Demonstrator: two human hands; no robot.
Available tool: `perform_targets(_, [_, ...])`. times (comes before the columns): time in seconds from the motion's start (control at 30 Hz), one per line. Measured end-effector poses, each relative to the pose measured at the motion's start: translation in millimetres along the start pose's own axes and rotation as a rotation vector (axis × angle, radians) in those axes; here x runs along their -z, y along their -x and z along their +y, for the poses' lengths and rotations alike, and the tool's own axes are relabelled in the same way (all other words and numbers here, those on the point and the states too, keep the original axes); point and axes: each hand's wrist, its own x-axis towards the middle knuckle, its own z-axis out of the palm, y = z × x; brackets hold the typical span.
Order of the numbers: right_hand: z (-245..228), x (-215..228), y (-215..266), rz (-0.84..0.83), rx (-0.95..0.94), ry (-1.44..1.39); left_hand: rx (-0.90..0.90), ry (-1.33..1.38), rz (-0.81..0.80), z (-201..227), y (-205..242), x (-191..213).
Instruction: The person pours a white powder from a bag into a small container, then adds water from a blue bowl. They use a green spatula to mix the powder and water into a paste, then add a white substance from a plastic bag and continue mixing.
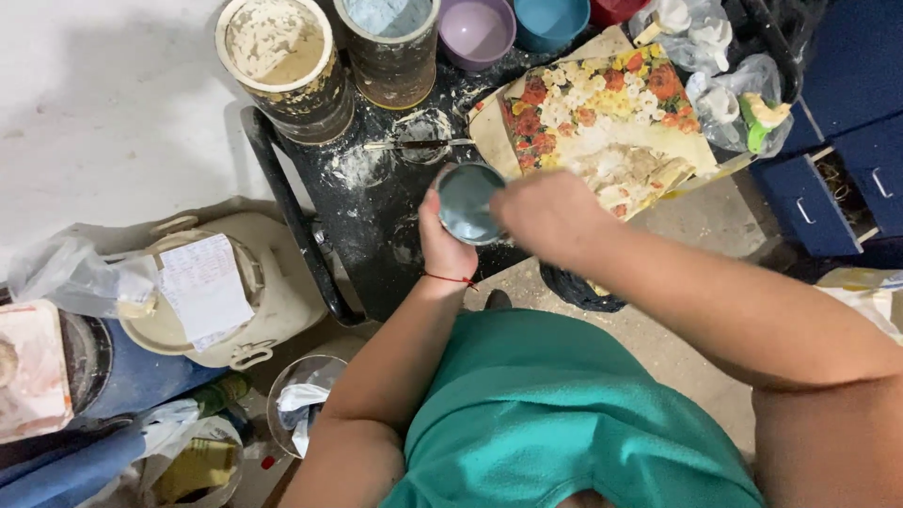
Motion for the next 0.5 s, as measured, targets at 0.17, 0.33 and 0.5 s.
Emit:
perform_targets(0.17, [-1,-19,15,0.219,-0.094,0.059,0.014,-0.009,-0.026,-2,-9,26])
perform_targets(0.33, [-4,-25,9,0.247,-0.053,0.068,0.074,0.031,0.028,0,6,9])
perform_targets(0.5, [-14,-38,26,0.201,-0.099,0.045,0.096,-0.009,0.061,0,-6,37])
